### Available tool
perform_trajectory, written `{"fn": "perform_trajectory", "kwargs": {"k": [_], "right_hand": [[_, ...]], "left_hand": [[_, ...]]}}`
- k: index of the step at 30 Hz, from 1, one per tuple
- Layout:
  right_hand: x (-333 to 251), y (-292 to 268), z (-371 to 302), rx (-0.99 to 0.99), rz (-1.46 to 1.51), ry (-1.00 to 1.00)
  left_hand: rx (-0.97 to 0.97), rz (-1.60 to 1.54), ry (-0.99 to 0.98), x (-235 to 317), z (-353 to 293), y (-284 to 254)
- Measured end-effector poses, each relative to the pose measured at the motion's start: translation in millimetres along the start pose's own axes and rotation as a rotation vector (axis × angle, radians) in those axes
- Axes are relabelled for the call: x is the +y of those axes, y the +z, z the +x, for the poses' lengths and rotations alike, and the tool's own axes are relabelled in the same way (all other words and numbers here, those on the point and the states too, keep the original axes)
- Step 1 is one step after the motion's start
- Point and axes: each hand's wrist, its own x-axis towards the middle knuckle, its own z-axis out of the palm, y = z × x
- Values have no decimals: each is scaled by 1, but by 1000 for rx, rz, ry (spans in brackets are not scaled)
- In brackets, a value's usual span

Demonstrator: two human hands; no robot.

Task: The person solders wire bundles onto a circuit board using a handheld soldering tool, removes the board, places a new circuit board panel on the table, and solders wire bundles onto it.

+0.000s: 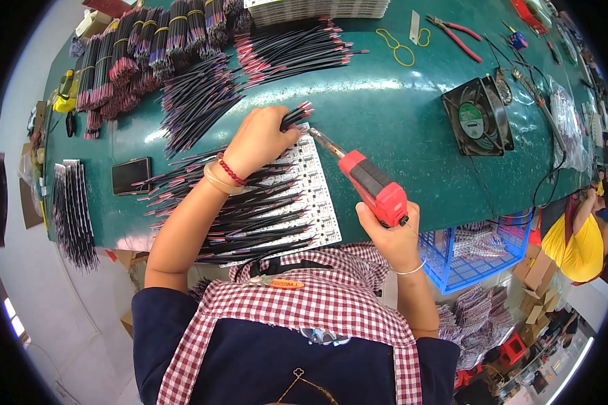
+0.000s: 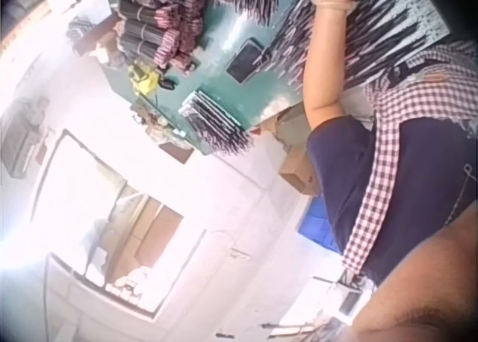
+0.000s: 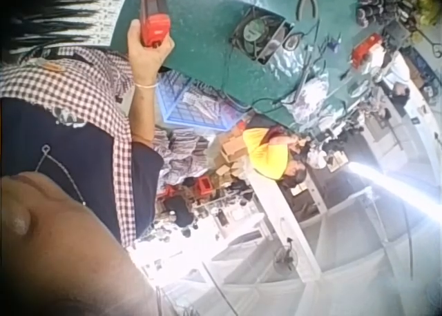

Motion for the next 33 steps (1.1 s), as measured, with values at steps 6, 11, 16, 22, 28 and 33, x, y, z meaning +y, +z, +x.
{"fn": "perform_trajectory", "kwargs": {"k": [6,11,16,22,28,33], "right_hand": [[-3,-3,-10,45,236,193],[-1,-2,-13,-1,335,126],[13,10,-28,3,510,163],[26,26,-53,-62,757,183],[33,27,-66,-50,843,167],[29,9,-66,26,451,206]], "left_hand": [[-6,-13,11,0,0,-1],[-47,-9,-35,1,1,-2],[-91,-21,-83,10,2,-9],[-93,4,-40,4,3,-7],[-182,-11,-78,10,-1,-10],[-175,48,-31,15,-16,-6]]}}
